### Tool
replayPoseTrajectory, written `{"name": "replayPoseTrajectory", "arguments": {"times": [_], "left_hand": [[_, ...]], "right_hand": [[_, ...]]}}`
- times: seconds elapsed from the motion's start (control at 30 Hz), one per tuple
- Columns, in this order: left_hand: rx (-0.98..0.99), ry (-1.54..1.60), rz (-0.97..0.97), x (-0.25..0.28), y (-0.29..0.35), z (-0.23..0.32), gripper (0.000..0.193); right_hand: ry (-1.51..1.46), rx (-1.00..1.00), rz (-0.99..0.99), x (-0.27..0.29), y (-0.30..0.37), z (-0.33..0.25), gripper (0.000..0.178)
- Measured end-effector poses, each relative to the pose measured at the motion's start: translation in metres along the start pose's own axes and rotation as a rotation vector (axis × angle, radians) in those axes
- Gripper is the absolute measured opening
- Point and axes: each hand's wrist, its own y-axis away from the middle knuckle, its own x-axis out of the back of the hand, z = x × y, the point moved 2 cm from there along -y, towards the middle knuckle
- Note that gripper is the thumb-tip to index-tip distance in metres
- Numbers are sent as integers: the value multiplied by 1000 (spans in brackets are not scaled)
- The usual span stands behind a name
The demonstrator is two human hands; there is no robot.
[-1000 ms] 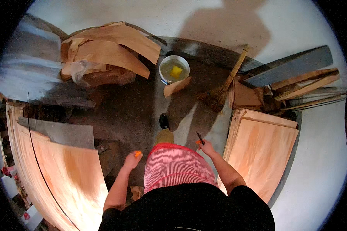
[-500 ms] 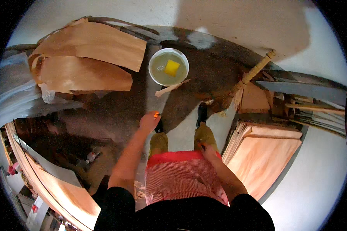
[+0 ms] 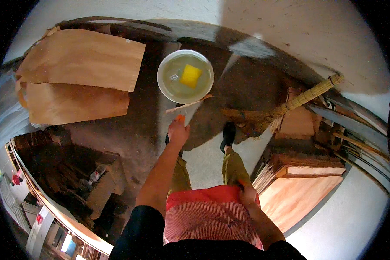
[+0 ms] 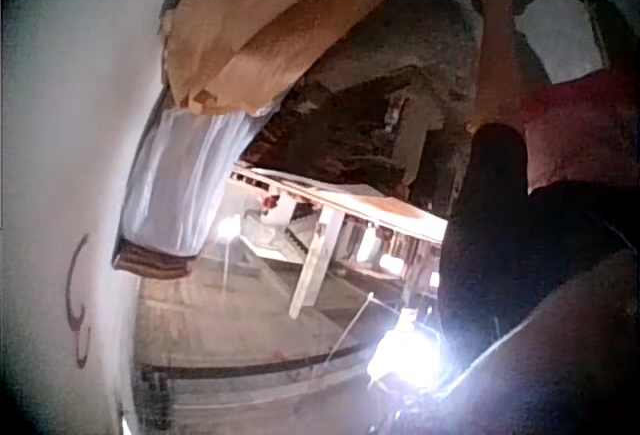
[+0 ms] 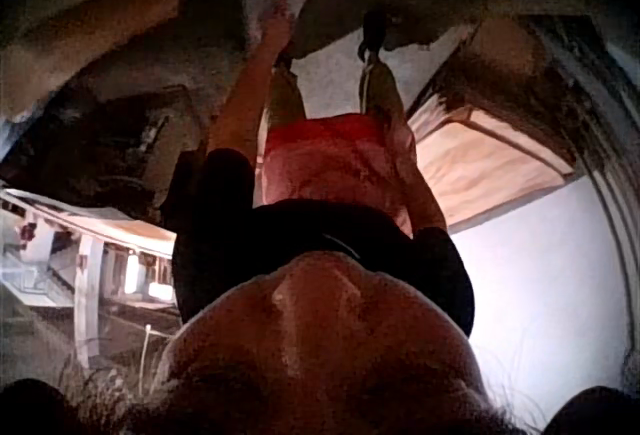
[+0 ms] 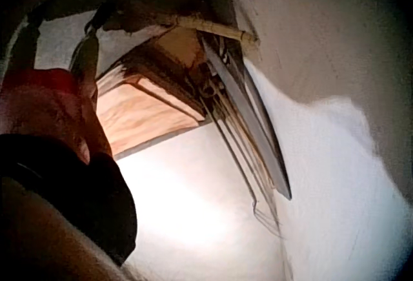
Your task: The person cuts thin sheets of wood veneer using a utility knife and a paper template. They apply a liquid to the veneer with a brush, then cut out shapes and stack the pieces.
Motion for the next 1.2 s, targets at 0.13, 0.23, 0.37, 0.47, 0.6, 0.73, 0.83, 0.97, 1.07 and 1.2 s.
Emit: {"name": "replayPoseTrajectory", "arguments": {"times": [0.13,0.23,0.37,0.47,0.6,0.73,0.83,0.97,1.07,1.2], "left_hand": [[-128,-34,164,-2,-34,6,50],[-150,-98,162,-15,-57,6,56],[-81,-216,27,-37,-71,4,52],[-82,-297,42,-42,-78,0,37],[-93,-216,87,-41,-86,-3,20],[-163,-226,46,-47,-87,-8,19],[-160,-203,8,-54,-81,-9,18],[-93,-207,-212,-48,-70,12,17],[-47,266,-170,-73,-57,3,18],[-183,172,-92,-13,-62,47,17]], "right_hand": [[-96,67,30,11,-9,-5,37],[-38,62,26,6,-12,3,39],[-139,80,49,10,-14,1,40],[-191,126,99,7,-12,4,41],[-194,120,95,12,-12,0,43],[-212,145,53,11,-11,0,46],[-206,102,39,-5,-8,13,44],[-248,76,71,-1,-10,2,43],[-221,74,80,2,-10,-1,42],[-238,84,102,1,-11,-2,40]]}}
